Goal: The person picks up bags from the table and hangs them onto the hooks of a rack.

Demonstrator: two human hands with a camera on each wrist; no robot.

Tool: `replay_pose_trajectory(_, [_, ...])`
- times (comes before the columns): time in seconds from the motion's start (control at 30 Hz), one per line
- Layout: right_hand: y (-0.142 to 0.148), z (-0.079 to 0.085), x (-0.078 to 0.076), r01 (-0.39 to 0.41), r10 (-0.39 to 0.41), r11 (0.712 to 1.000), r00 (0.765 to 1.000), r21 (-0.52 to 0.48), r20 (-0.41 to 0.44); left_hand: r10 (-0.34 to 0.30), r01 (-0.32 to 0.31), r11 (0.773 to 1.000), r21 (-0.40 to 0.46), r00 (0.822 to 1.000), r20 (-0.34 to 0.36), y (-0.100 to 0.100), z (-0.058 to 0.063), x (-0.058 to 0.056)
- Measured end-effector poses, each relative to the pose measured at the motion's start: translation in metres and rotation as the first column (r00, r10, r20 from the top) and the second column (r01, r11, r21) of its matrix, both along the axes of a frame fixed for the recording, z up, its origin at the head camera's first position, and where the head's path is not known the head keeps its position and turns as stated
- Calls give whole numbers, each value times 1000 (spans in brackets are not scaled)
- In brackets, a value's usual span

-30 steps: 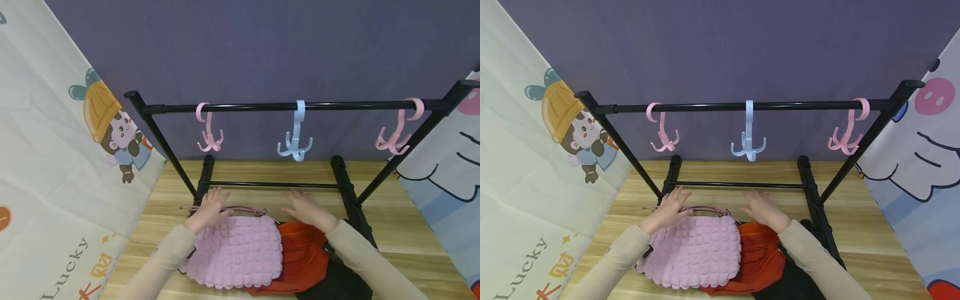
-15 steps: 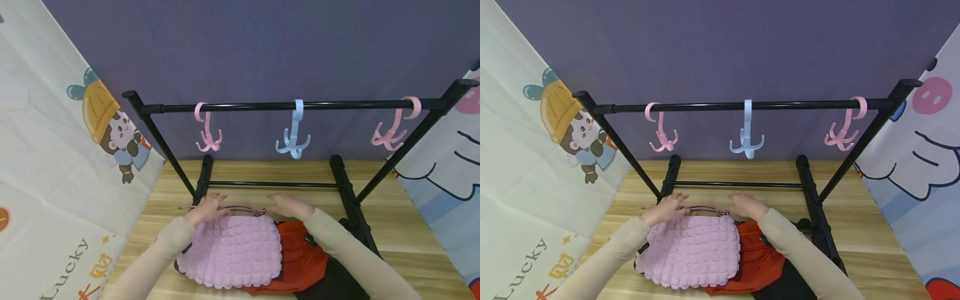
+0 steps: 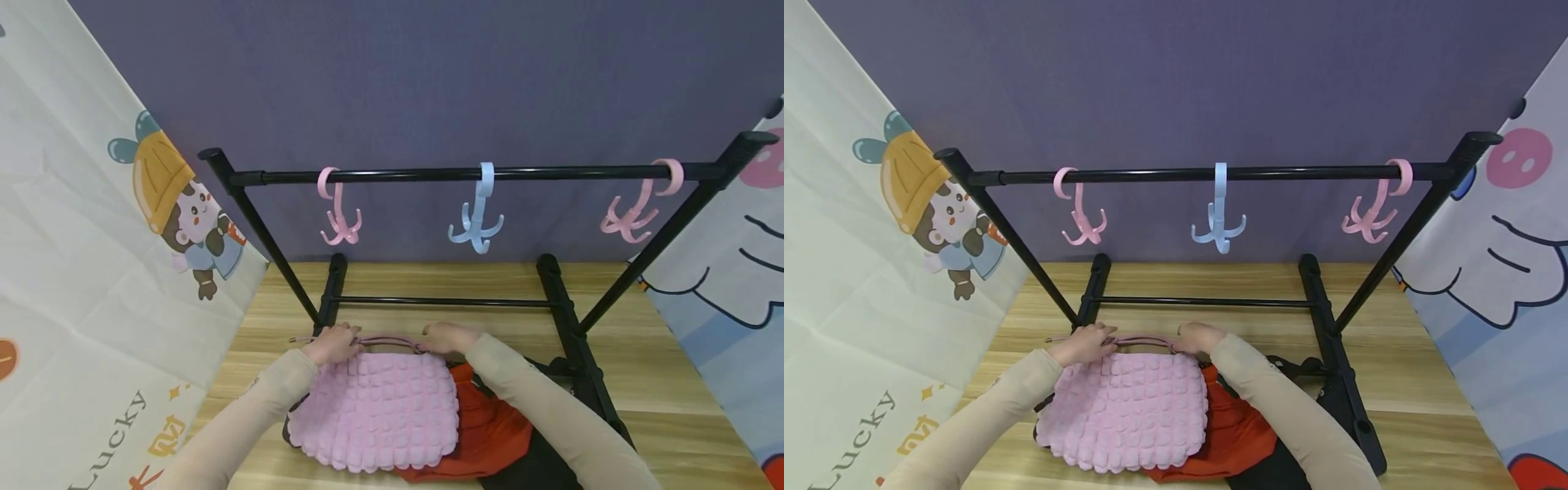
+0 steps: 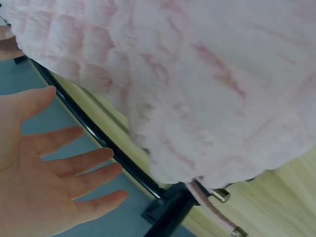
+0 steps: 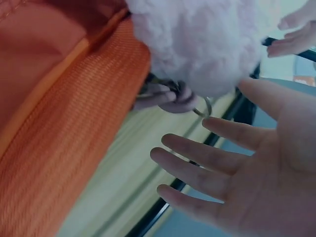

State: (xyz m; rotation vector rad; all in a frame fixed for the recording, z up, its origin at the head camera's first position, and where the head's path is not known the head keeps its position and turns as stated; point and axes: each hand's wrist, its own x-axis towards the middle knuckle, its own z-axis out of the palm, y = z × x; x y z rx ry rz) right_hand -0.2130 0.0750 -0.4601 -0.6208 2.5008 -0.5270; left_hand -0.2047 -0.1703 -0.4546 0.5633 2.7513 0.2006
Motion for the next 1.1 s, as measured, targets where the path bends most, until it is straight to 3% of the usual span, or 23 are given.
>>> replay_pose_trajectory(0.2, [-10,-15,-2,-33,33,999,999,8,-7,25,-24,999,-21,999,28,-3,-6,-5])
replay_pose_trajectory(0.47, [-15,-19,1,48,-48,999,999,12,24,35,-32,998,-58,998,45,-2,-14,-10])
replay_pose_trajectory(0.57, [-16,-30,-5,78,-78,997,995,-3,57,50,-46,996,-72,997,60,-5,-25,-18])
replay_pose_trajectory(0.63, [-12,-68,-25,83,-80,996,994,-36,73,49,-43,995,-88,996,68,-9,-37,-25])
replay_pose_trajectory(0.67, [-8,-97,-39,56,-52,996,997,-64,57,11,-8,997,-74,999,36,-16,-53,-33])
replay_pose_trajectory(0.77, [4,-199,-88,0,6,991,999,-133,41,-14,16,997,-71,1000,24,-23,-66,-41])
replay_pose_trajectory(0.8, [7,-242,-110,-2,10,986,999,-166,45,-12,13,998,-54,1000,23,-24,-65,-40])
replay_pose_trajectory(0.83, [10,-268,-123,-10,19,980,999,-198,43,-16,17,999,-39,1000,18,-24,-62,-39])
replay_pose_trajectory(0.87, [11,-286,-132,-9,18,978,999,-210,39,-25,25,999,-23,1000,9,-24,-60,-38])
replay_pose_trajectory(0.9, [9,-294,-137,16,-3,979,998,-204,61,1,-1,1000,-23,999,34,-19,-46,-32])
replay_pose_trajectory(0.97, [9,-293,-138,5,7,969,999,-247,46,-15,15,1000,2,1000,18,-17,-36,-26])
replay_pose_trajectory(1.0, [7,-278,-131,16,-3,971,998,-237,58,-25,24,1000,6,1000,12,-16,-32,-24])
replay_pose_trajectory(1.1, [1,-206,-100,31,-4,960,995,-278,97,-51,51,999,8,999,-15,-14,-23,-18])
